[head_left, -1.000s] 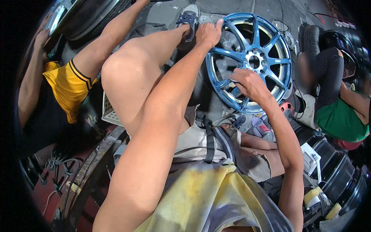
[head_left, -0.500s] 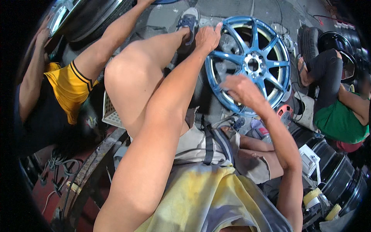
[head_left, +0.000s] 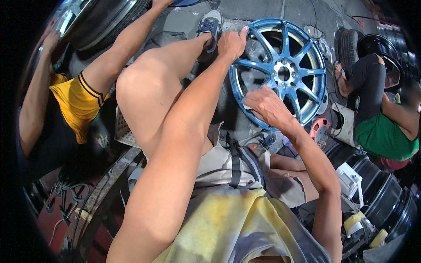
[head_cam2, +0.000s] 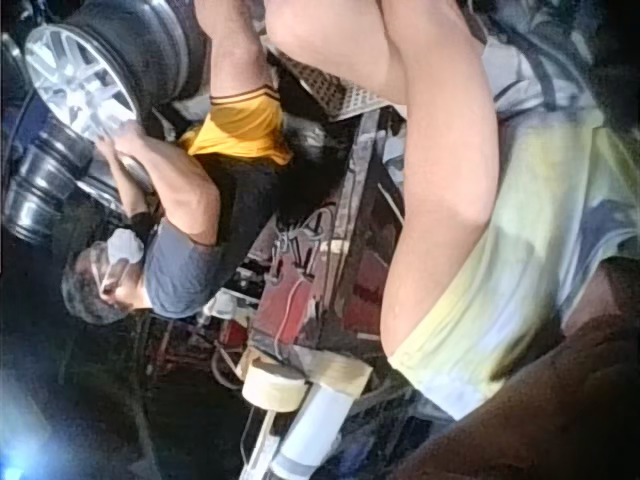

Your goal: The person scrubs a blue car wheel rim with a small brush and cleaning solution while sitting on the floor. They rotate the rim to access different spokes and the inner barrel, repeatedly applying the brush to remove grime.

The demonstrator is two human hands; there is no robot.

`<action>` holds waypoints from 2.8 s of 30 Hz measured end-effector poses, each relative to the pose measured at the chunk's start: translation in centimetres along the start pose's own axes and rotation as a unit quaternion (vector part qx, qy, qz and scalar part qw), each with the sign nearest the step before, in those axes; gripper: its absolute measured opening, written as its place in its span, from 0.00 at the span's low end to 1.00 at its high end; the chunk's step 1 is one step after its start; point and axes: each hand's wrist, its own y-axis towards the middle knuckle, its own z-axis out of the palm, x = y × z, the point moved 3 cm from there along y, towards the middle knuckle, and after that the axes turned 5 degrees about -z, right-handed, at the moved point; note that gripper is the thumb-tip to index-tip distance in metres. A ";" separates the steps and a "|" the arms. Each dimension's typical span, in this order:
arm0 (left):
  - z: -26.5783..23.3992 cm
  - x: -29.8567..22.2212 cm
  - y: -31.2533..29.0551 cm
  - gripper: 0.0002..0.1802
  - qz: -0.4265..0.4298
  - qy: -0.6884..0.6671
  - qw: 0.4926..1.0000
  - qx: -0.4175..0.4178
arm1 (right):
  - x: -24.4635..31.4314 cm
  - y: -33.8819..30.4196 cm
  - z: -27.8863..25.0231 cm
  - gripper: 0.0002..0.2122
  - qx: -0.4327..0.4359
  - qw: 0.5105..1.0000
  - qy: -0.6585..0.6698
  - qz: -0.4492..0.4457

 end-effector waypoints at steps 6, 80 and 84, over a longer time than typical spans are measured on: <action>-0.1 -0.2 -0.2 0.43 0.003 0.010 1.000 0.009 | 0.0 -0.7 0.2 0.10 -0.036 0.996 0.001 0.077; -0.3 -0.3 -0.4 0.43 0.000 0.002 1.000 0.010 | -4.7 3.0 -0.1 0.08 0.055 0.981 0.146 0.111; -0.1 -0.2 -0.4 0.47 0.000 -0.021 1.000 0.014 | -5.5 2.6 0.5 0.07 0.123 0.960 0.037 0.247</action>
